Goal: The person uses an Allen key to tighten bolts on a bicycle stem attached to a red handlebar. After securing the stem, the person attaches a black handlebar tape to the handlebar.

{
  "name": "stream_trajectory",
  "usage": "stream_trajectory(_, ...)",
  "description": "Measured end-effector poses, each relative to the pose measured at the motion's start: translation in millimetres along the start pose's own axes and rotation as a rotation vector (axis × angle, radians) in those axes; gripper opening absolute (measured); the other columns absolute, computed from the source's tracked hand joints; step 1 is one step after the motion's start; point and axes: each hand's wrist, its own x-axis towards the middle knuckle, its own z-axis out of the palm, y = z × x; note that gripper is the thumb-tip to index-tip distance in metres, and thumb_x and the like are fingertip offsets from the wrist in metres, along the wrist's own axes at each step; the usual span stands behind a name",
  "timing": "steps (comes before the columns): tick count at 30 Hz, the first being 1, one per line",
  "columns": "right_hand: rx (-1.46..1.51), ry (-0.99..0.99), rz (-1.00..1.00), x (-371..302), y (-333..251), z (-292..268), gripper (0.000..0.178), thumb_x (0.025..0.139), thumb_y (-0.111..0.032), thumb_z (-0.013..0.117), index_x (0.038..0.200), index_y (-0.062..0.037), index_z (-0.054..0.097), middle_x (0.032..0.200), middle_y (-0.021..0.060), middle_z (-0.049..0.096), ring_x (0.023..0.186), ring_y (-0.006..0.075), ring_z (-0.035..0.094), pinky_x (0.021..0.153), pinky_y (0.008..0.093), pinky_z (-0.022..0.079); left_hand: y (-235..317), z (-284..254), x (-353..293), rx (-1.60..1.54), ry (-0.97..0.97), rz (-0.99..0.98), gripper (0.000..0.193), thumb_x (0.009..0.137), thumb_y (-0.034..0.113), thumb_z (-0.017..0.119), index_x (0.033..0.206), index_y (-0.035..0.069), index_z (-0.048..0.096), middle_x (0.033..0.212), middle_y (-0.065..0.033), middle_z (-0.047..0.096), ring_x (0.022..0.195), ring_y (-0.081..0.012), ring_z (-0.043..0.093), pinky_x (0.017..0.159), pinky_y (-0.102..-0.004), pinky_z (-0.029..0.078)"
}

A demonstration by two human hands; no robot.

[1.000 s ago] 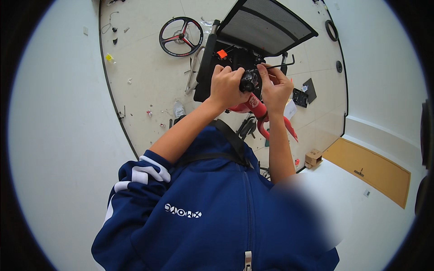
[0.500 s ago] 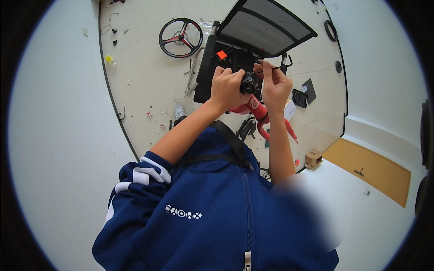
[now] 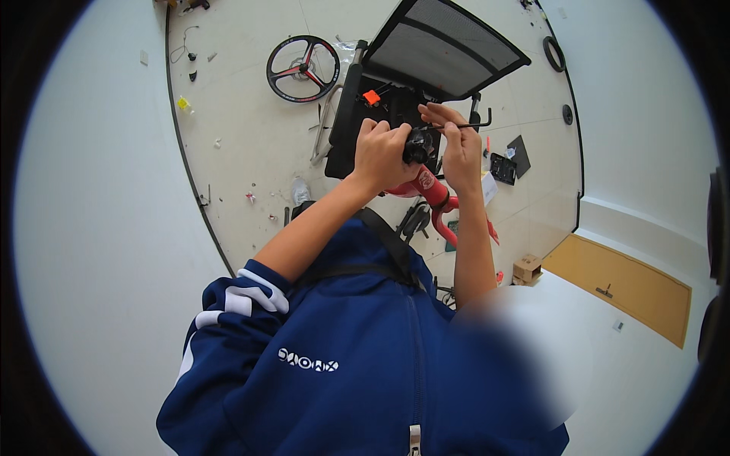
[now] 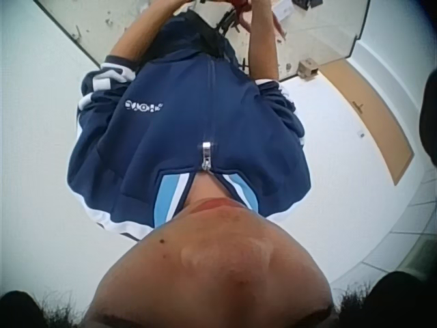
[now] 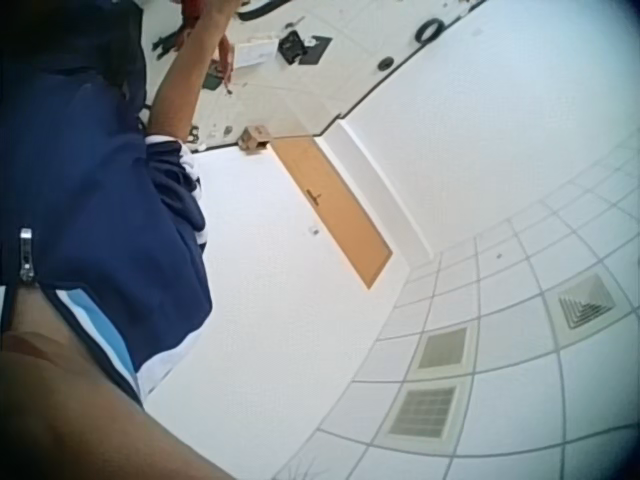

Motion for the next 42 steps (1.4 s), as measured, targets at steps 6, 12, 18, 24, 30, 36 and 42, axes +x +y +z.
stream_trajectory(6,-0.317,0.104,0.02,-4,-12,0,0.016,0.092,-0.013,0.069,0.094,0.0028,0.066,0.087,0.0093,0.069,0.077,0.0169,0.069,0.07,0.0286,0.055,-1,0,0,-0.007,0.027,0.008,0.031,0.056,0.025,0.078,0.073,0.009,0.056,0.059,-0.0071,0.057,0.06,-0.0261,0.053,0.067,-0.0372,0.04)
stream_trajectory(12,-0.43,0.08,-0.032,-4,-17,-2,0.015,0.085,-0.009,0.075,0.083,0.0043,0.068,0.082,0.0107,0.066,0.072,0.0187,0.068,0.065,0.0279,0.054,-1,-1,1,0.004,0.024,-0.001,0.032,0.055,0.025,0.078,0.073,0.01,0.056,0.059,-0.0074,0.056,0.06,-0.0259,0.054,0.067,-0.0371,0.039)
stream_trajectory(18,-0.265,-0.006,0.062,1,-14,-12,0.012,0.084,-0.005,0.073,0.09,0.0047,0.071,0.086,0.0098,0.068,0.078,0.018,0.07,0.073,0.0291,0.057,-2,0,1,0.01,0.008,0.001,0.033,0.058,0.027,0.08,0.072,0.01,0.056,0.059,-0.0072,0.057,0.06,-0.026,0.053,0.067,-0.0372,0.039)
stream_trajectory(24,-0.108,-0.022,0.149,1,-14,-12,0.015,0.088,-0.01,0.073,0.091,0.0046,0.071,0.088,0.0115,0.071,0.078,0.0155,0.07,0.074,0.0295,0.057,-3,0,1,0.01,0.019,0.013,0.033,0.062,0.029,0.081,0.072,0.01,0.056,0.06,-0.0064,0.058,0.06,-0.0256,0.053,0.067,-0.0367,0.039)
stream_trajectory(30,-0.396,0.012,0.183,2,-23,-8,0.02,0.09,-0.015,0.072,0.088,0.0051,0.069,0.08,0.0126,0.07,0.066,0.0165,0.069,0.065,0.0301,0.057,-3,0,2,0.0,0.011,0.014,0.034,0.058,0.028,0.081,0.074,0.01,0.056,0.061,-0.0062,0.058,0.061,-0.0257,0.054,0.068,-0.0369,0.04)
stream_trajectory(36,-0.283,-0.003,0.103,2,-11,-10,0.015,0.09,-0.011,0.07,0.088,0.0042,0.067,0.083,0.0123,0.07,0.072,0.018,0.07,0.071,0.0311,0.058,-1,-3,2,-0.002,-0.039,0.003,0.038,0.054,0.027,0.082,0.079,0.011,0.058,0.065,-0.0064,0.059,0.066,-0.0262,0.055,0.071,-0.0377,0.041)
stream_trajectory(42,-0.186,-0.071,0.131,2,-8,-16,0.012,0.089,-0.006,0.068,0.096,0.0033,0.07,0.089,0.0103,0.071,0.08,0.0171,0.07,0.077,0.0299,0.058,-2,-2,2,0.002,-0.025,0.01,0.037,0.054,0.026,0.081,0.077,0.011,0.057,0.063,-0.0065,0.058,0.064,-0.0264,0.054,0.071,-0.0376,0.041)
